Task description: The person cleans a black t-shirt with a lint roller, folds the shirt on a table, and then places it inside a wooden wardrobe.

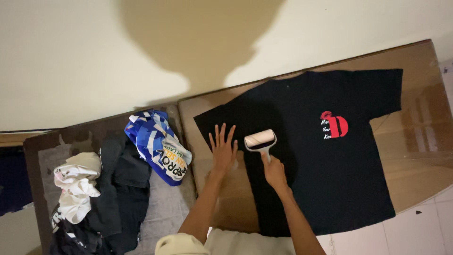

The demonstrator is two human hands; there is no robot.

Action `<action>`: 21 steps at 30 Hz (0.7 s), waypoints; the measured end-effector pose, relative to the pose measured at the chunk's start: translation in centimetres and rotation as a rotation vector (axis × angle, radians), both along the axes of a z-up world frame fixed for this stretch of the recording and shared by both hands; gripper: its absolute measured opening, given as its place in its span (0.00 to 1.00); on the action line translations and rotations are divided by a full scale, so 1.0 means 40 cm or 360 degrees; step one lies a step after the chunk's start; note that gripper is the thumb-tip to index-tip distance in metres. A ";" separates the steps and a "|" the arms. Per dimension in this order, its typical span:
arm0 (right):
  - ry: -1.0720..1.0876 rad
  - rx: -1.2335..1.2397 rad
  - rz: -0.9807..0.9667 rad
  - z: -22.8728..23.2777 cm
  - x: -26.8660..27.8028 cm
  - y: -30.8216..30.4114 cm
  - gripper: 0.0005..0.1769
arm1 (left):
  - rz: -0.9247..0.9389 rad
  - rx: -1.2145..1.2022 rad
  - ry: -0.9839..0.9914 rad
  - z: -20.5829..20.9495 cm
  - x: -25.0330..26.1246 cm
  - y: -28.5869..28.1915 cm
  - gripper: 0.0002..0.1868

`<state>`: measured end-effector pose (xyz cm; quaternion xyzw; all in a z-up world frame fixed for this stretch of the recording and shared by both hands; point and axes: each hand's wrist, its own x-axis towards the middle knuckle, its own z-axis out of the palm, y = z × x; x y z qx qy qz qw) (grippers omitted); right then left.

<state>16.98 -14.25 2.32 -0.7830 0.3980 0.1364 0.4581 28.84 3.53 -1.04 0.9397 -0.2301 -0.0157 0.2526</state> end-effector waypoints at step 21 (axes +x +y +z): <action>-0.0481 -0.0135 0.0151 -0.085 0.415 -0.050 0.32 | 0.0009 0.0276 0.0100 -0.044 0.017 0.010 0.32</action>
